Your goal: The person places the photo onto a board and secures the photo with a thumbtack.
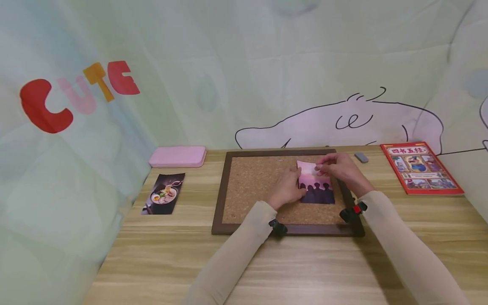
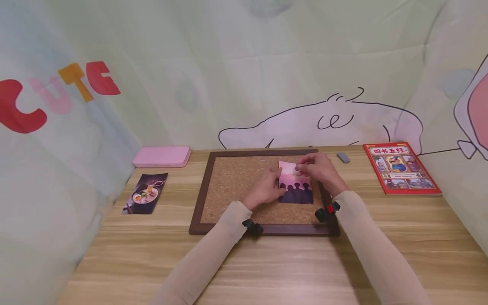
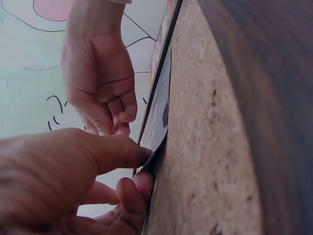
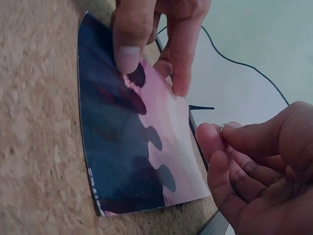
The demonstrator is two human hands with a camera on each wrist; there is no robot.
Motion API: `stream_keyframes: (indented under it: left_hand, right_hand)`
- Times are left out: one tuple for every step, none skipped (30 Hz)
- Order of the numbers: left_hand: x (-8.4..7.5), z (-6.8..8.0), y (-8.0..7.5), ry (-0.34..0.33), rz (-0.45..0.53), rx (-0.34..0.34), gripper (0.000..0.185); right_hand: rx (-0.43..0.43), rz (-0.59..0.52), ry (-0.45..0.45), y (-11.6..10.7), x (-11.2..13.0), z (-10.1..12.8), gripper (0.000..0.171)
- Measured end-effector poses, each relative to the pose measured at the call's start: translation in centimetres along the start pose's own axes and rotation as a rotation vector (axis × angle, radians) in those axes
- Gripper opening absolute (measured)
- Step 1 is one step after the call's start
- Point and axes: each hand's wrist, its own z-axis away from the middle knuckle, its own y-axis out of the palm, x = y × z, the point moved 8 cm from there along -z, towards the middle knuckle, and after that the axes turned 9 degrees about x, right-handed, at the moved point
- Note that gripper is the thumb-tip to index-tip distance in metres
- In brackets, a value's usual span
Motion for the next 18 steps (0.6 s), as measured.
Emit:
stream_keyframes:
  left_hand:
    - [0.0,-0.1,0.1,-0.004,-0.002,0.001,0.073]
    - [0.0,-0.1,0.1,-0.012,0.000,0.005,0.074]
    - [0.0,-0.1,0.2,-0.018,0.006,0.009,0.073]
    - [0.0,-0.1,0.2,-0.021,0.009,0.011,0.073]
    - [0.0,-0.1,0.2,-0.023,0.015,0.012,0.073]
    - [0.1,-0.1,0.2,-0.027,0.017,0.012,0.072]
    - [0.1,-0.1,0.2,-0.029,0.019,0.014,0.072]
    - [0.0,-0.1,0.2,-0.027,0.016,0.012,0.071]
    - [0.0,-0.1,0.2,-0.023,0.014,0.011,0.071]
    - [0.0,-0.1,0.2,-0.021,0.015,0.008,0.070]
    - [0.0,-0.1,0.2,-0.021,0.014,0.005,0.070]
    - [-0.1,0.0,0.2,-0.022,0.012,0.003,0.070]
    - [-0.1,0.0,0.1,-0.021,0.012,0.000,0.070]
    - [-0.1,0.0,0.1,-0.026,0.015,-0.001,0.071]
    - [-0.1,0.0,0.2,-0.031,0.022,0.001,0.071]
    - [-0.1,0.1,0.2,-0.037,0.026,0.001,0.071]
    - [-0.1,0.1,0.2,-0.041,0.028,0.002,0.071]
    - [-0.1,0.1,0.2,-0.047,0.032,0.005,0.071]
  right_hand:
    - [-0.002,0.023,0.001,-0.1,-0.1,-0.1,0.026]
    - [-0.004,0.043,0.003,-0.1,-0.1,-0.2,0.025]
    - [-0.007,0.066,0.002,-0.1,-0.1,-0.2,0.025]
    - [-0.007,0.092,0.001,-0.1,-0.1,-0.3,0.025]
    - [-0.002,0.115,0.000,-0.1,-0.1,-0.5,0.025]
    - [-0.001,0.139,0.001,-0.1,-0.2,-0.6,0.024]
    - [0.004,0.155,0.001,0.0,-0.2,-0.8,0.023]
    - [0.008,0.169,0.001,0.1,-0.2,-0.9,0.022]
    - [0.011,0.186,0.000,0.1,-0.3,-1.1,0.021]
    - [0.014,0.196,0.001,0.2,-0.3,-1.3,0.021]
    - [0.014,0.202,0.001,0.3,-0.4,-1.4,0.020]
    - [0.014,0.207,-0.001,0.4,-0.4,-1.6,0.019]
    - [0.012,0.211,-0.004,0.5,-0.4,-1.7,0.019]
    - [0.010,0.216,-0.005,0.6,-0.3,-1.8,0.018]
    - [0.009,0.218,-0.007,0.7,-0.3,-1.9,0.018]
    - [0.008,0.220,-0.007,0.8,-0.3,-2.0,0.018]
    - [0.009,0.220,-0.007,0.9,-0.3,-2.1,0.018]
    - [0.011,0.221,-0.007,0.9,-0.3,-2.1,0.018]
